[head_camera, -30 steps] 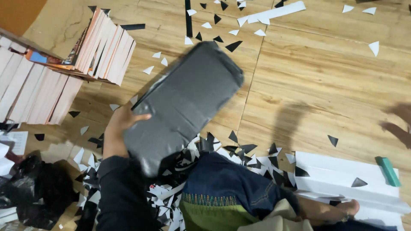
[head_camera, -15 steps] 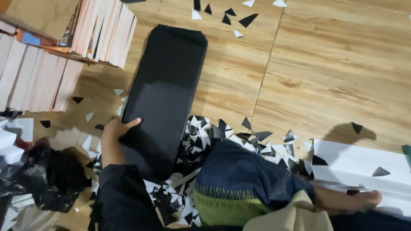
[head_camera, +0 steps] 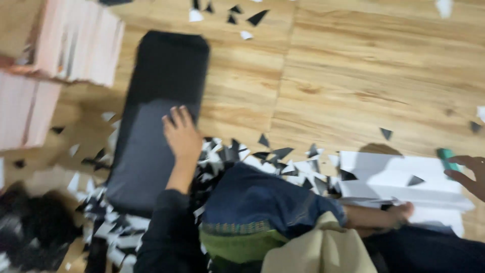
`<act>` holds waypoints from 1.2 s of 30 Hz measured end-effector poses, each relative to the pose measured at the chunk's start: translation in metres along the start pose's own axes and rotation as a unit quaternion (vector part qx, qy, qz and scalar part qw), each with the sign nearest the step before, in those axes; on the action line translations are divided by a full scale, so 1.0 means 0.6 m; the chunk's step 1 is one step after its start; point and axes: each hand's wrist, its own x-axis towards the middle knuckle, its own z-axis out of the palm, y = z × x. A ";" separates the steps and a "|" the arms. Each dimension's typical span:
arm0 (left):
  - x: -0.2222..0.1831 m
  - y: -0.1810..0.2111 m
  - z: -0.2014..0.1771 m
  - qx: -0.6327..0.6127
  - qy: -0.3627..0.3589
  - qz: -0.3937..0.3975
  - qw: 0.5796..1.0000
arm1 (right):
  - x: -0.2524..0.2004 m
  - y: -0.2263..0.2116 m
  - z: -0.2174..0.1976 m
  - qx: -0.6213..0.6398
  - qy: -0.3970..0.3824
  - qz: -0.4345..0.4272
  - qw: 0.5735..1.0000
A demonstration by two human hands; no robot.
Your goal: Assembling folders by inserting cardboard stiffeners into black covers and smoothing them out.
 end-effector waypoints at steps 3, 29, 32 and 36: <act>-0.001 -0.002 0.006 0.008 0.014 0.018 1.000 | -0.065 0.064 -0.007 0.014 0.002 0.064 0.998; -0.027 0.470 -0.276 -0.213 -0.205 0.498 0.816 | 0.054 -0.107 -0.085 -0.068 0.123 0.012 0.990; -0.046 0.481 -0.257 -0.246 -0.214 0.529 0.783 | 0.104 -0.113 -0.051 -0.111 0.162 -0.032 0.980; -0.042 0.475 -0.239 -0.290 -0.205 0.542 0.762 | 0.152 -0.120 -0.013 -0.366 0.259 -0.026 0.893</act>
